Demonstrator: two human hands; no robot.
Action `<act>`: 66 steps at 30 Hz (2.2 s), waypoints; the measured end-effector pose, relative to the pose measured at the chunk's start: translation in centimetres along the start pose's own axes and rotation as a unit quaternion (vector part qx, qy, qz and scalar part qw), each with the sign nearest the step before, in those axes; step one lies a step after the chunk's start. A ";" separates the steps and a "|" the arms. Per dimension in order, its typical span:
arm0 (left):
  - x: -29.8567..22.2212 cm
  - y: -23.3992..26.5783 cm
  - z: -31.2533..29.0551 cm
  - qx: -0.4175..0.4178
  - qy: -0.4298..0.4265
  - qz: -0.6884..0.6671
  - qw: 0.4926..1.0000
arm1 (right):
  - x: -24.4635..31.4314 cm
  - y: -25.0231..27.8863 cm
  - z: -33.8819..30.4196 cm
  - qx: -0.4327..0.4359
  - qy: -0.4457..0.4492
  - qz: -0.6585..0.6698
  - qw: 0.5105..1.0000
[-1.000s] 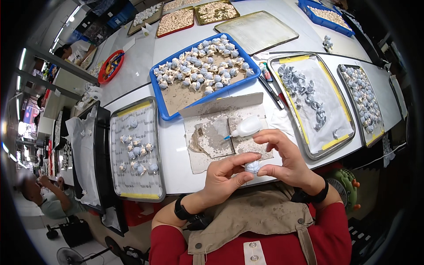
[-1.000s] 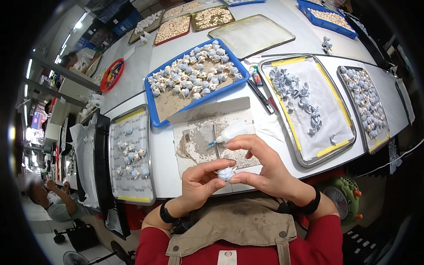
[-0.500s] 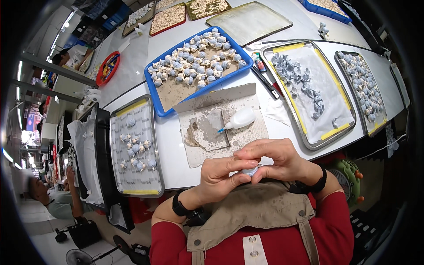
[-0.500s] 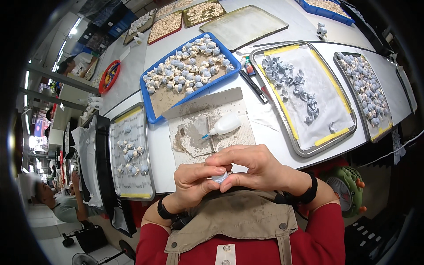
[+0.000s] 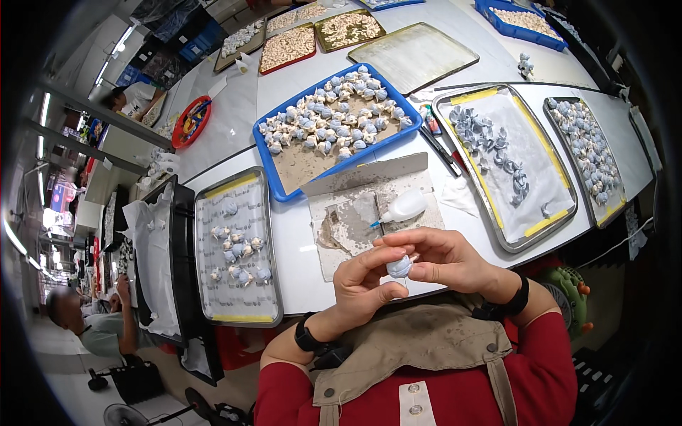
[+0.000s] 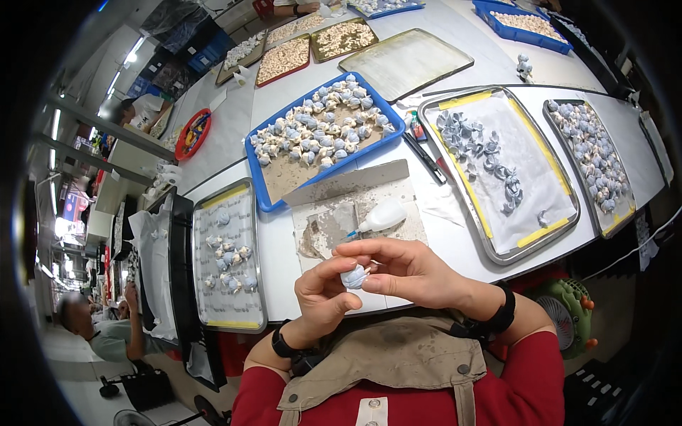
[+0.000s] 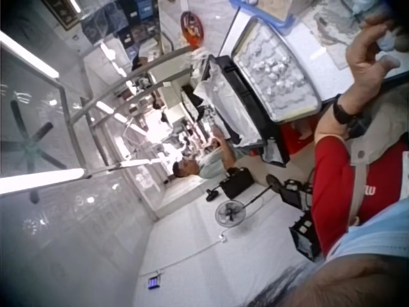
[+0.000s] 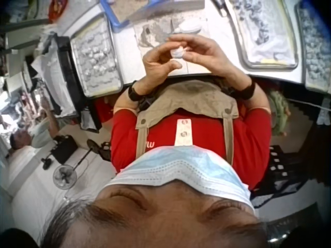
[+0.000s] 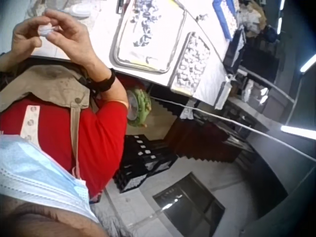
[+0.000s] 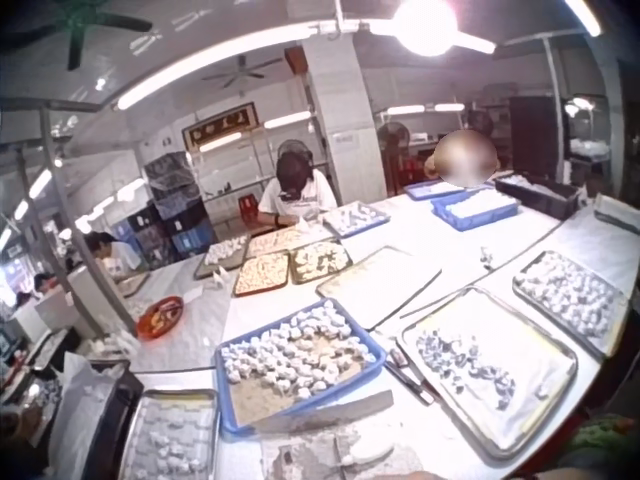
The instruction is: The person assembles small decorative figures by picking up a base piece, applying a small amount of adhesive from a squeeze bottle, and attaching a second piece. The completed figures are placed onto a tray. This process is repeated continuously throughout the clip.
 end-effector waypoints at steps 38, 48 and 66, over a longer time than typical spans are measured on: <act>-12.6 20.6 2.6 -0.072 0.275 0.811 0.512 | -1.1 4.0 -0.6 -0.218 -0.075 -0.166 0.959; -3.5 26.1 15.6 -0.089 0.035 0.825 0.558 | -1.0 4.4 -0.5 -0.244 -0.071 -0.284 0.925; 1.7 7.2 -3.2 -0.177 0.233 -0.084 0.953 | -4.5 7.0 1.1 -0.190 -0.097 -0.610 0.764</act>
Point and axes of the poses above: each hand's wrist, its own z-axis towards the middle knuckle, its own y-axis out of the back of the hand, x = y × z, the point moved 6 cm from there along z, towards the middle knuckle, and after that the axes turned 14 degrees about -z, right-handed, at the moved point
